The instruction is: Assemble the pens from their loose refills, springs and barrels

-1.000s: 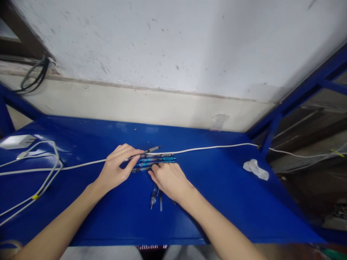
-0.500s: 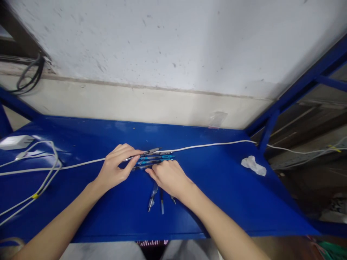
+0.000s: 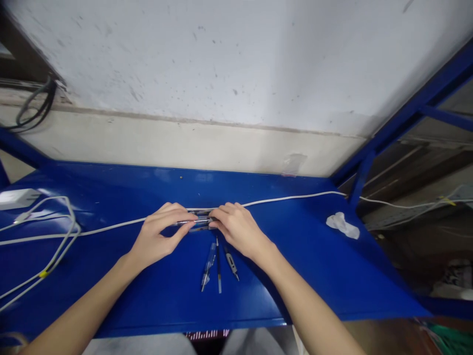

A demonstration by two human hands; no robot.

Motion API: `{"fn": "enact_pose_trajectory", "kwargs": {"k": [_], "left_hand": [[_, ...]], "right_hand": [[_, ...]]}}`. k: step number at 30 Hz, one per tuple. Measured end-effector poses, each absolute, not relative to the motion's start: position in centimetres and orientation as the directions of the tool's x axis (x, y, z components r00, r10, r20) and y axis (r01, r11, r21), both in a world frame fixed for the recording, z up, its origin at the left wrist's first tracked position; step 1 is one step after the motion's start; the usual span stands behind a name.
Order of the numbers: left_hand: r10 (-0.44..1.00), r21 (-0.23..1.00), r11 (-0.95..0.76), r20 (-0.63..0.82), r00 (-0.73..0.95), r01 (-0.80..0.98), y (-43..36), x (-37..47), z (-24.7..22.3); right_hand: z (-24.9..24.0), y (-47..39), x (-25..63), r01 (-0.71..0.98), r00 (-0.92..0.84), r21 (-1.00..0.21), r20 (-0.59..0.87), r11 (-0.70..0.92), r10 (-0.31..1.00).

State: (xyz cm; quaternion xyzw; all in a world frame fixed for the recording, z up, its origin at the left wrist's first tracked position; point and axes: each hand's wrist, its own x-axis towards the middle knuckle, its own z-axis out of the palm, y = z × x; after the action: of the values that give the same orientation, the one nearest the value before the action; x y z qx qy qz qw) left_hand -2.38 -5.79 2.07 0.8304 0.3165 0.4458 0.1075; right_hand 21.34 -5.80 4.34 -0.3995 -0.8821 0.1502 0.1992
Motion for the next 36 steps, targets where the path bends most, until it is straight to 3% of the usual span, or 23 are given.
{"fn": "enact_pose_trajectory", "kwargs": {"k": [5,10,19,26,36], "left_hand": [[0.55,0.31,-0.826,0.628,0.551,0.471,-6.0,-2.2,2.2],[0.558,0.281,-0.827,0.525,0.643,0.488,-6.3,-2.2,2.3],[0.612,0.256,-0.79,0.359,0.704,0.557,-6.0,-2.5,1.7],[0.735,0.364,-0.677,0.309,0.603,0.639,-5.6,-2.5,1.5],[0.777,0.598,-0.575,0.187,0.601,0.558,-6.0,-2.3,1.0]], "right_hand": [[4.4,-5.6,21.8,0.633,-0.665,-0.426,0.128,0.646,0.736],[4.7,-5.7,22.1,0.645,-0.694,-0.375,0.079,0.666,0.716],[3.6,-5.5,21.6,0.603,-0.723,-0.339,0.151,0.722,0.674],[3.3,-5.4,21.8,0.648,-0.656,-0.381,0.161,0.659,0.738],[2.7,-4.7,22.5,0.659,-0.636,-0.416,0.137,0.627,0.759]]}}
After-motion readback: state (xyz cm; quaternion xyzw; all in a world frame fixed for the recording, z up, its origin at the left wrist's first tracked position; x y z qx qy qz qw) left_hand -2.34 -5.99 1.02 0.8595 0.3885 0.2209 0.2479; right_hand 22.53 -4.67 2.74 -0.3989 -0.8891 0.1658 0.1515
